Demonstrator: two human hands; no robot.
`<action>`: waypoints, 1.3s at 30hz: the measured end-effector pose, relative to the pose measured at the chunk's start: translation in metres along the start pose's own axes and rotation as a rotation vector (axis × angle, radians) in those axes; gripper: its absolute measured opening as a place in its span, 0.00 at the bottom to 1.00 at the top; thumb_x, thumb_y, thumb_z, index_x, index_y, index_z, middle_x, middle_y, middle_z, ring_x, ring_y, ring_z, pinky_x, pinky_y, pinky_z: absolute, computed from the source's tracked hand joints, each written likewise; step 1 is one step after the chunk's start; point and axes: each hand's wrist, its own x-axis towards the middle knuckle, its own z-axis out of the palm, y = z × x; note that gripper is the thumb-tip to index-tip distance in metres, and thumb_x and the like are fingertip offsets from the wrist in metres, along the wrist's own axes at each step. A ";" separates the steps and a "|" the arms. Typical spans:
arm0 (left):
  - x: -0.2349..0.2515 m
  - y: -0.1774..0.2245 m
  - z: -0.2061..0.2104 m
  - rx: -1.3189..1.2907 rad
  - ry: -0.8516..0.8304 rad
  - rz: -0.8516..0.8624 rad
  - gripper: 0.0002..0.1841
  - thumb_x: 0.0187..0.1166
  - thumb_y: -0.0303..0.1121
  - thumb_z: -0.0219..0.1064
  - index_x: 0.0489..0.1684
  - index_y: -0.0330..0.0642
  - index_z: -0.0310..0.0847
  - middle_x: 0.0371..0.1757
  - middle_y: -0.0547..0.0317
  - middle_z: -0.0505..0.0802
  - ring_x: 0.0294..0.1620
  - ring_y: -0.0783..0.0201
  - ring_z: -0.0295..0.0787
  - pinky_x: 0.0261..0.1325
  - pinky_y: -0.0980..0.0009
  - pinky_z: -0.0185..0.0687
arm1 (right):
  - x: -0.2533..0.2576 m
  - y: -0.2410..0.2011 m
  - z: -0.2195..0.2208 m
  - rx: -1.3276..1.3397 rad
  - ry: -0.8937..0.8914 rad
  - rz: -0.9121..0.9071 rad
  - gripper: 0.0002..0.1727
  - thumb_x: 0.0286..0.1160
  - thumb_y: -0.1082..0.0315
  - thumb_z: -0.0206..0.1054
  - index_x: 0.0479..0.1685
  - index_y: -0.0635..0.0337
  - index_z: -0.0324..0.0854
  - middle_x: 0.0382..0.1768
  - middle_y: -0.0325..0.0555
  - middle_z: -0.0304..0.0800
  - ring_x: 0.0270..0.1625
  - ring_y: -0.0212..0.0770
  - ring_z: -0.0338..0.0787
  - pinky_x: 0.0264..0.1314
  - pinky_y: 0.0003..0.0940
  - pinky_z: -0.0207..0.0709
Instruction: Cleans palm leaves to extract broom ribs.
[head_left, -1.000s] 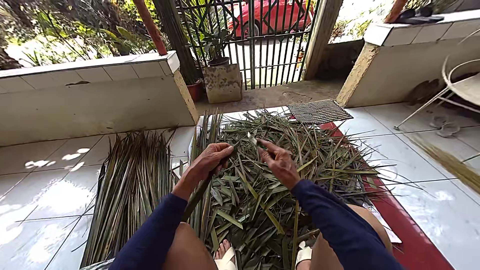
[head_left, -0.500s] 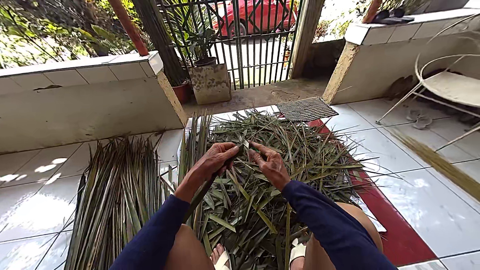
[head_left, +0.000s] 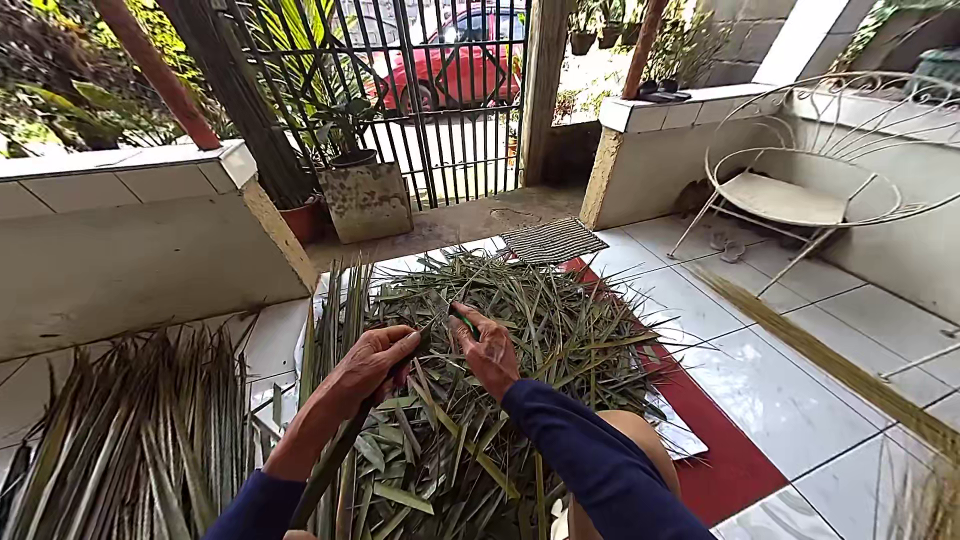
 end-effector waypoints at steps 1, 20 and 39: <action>-0.002 0.000 0.000 -0.003 0.001 -0.003 0.16 0.92 0.42 0.56 0.53 0.42 0.87 0.18 0.57 0.82 0.07 0.69 0.70 0.07 0.77 0.65 | 0.001 0.001 -0.001 0.001 0.003 0.003 0.24 0.90 0.48 0.54 0.79 0.39 0.82 0.69 0.34 0.90 0.67 0.32 0.89 0.72 0.42 0.80; -0.051 -0.004 -0.025 -0.013 -0.062 -0.022 0.15 0.89 0.44 0.59 0.49 0.45 0.89 0.15 0.59 0.81 0.05 0.72 0.68 0.05 0.79 0.63 | 0.027 0.029 -0.059 0.072 0.298 0.110 0.22 0.87 0.51 0.63 0.74 0.45 0.85 0.42 0.45 0.93 0.36 0.40 0.87 0.47 0.44 0.81; -0.107 -0.028 -0.089 0.029 -0.113 -0.060 0.15 0.90 0.42 0.59 0.48 0.46 0.91 0.16 0.62 0.81 0.06 0.74 0.67 0.06 0.79 0.63 | 0.055 0.083 -0.149 0.378 0.531 0.212 0.22 0.89 0.53 0.63 0.77 0.47 0.81 0.30 0.42 0.84 0.19 0.34 0.70 0.18 0.29 0.63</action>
